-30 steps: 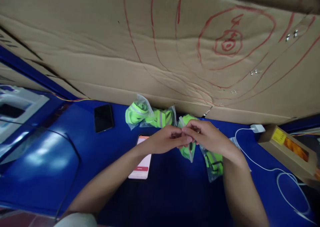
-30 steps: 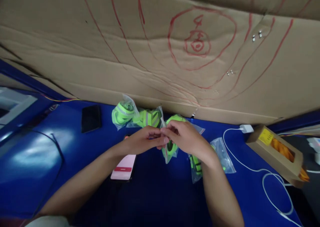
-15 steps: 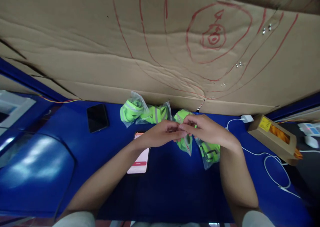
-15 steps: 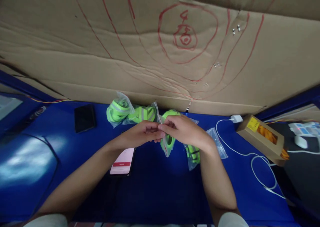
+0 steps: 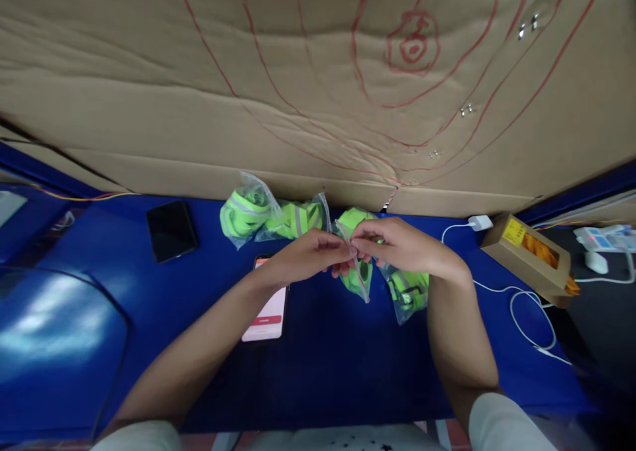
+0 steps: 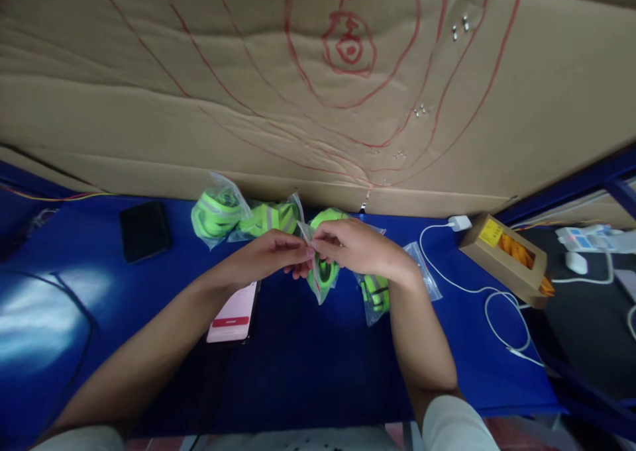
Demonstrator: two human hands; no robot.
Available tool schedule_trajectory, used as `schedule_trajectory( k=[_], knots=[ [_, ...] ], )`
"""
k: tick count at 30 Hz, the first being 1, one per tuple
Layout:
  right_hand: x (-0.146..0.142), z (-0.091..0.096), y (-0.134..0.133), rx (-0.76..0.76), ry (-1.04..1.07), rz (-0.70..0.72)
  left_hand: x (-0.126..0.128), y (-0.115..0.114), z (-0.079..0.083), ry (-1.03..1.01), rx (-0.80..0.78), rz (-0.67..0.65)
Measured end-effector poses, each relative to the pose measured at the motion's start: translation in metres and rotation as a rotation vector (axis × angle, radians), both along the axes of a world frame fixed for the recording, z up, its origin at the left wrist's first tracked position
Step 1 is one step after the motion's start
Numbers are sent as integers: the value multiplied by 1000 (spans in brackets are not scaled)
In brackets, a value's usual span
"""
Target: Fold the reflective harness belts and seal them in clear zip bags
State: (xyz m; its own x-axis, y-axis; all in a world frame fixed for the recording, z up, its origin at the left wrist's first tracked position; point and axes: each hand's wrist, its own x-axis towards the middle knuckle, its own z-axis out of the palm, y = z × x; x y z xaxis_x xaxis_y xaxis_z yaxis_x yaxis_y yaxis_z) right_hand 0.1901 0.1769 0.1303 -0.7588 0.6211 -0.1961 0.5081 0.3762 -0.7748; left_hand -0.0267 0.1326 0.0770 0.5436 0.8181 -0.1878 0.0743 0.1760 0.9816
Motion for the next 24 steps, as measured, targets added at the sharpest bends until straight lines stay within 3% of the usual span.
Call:
schedule_trajectory(
  k=[8, 12, 14, 20, 22, 24],
  knots=[
    [2, 3, -5, 2, 4, -65, -2, -3, 1, -44, 58, -82],
    [-1, 6, -9, 62, -19, -63, 4, -5, 1, -54, 46, -41],
    [-8, 6, -12, 99, -32, -116, 9, -7, 1, -55, 60, 49],
    [-21, 4, -13, 318, -200, -454, 4, -6, 12, 40, 246, 461],
    [-11, 4, -8, 345, -132, -484, -6, -3, 18, 26, 302, 560],
    [2, 3, -1, 272, 18, -405, -16, 1, 22, -45, 325, 623]
  ],
)
